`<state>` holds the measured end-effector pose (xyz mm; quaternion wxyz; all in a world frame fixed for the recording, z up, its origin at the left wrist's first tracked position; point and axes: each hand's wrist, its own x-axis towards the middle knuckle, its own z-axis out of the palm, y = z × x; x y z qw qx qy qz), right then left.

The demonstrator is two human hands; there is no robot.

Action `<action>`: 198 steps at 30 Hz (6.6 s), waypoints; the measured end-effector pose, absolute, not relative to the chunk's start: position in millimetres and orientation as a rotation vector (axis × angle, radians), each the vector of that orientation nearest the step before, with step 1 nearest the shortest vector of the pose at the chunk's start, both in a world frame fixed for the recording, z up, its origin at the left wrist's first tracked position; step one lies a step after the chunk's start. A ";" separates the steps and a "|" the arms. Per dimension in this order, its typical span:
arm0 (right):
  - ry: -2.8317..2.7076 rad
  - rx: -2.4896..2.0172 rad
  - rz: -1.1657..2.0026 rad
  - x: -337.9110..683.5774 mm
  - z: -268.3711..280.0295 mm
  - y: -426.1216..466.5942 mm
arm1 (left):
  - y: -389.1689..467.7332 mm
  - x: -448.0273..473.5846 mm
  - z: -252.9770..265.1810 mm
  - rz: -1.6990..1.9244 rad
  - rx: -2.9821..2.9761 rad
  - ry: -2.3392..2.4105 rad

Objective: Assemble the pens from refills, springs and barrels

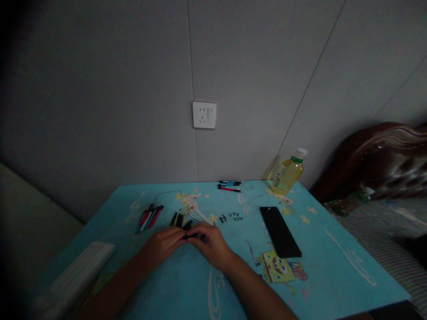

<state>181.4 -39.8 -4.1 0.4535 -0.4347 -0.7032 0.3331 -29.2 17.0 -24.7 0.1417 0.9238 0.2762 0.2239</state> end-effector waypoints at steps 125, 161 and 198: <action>-1.170 -1.210 1.026 215.2 7.6 -26.2 | 28.5 -19.0 -13.3 1.367 0.846 0.764; -1.721 -1.420 0.575 190.3 0.6 -45.0 | 13.7 -11.2 -8.1 1.258 0.758 0.675; -1.406 -1.060 1.696 159.4 -6.9 -62.3 | 5.5 -14.9 10.7 1.211 0.800 0.585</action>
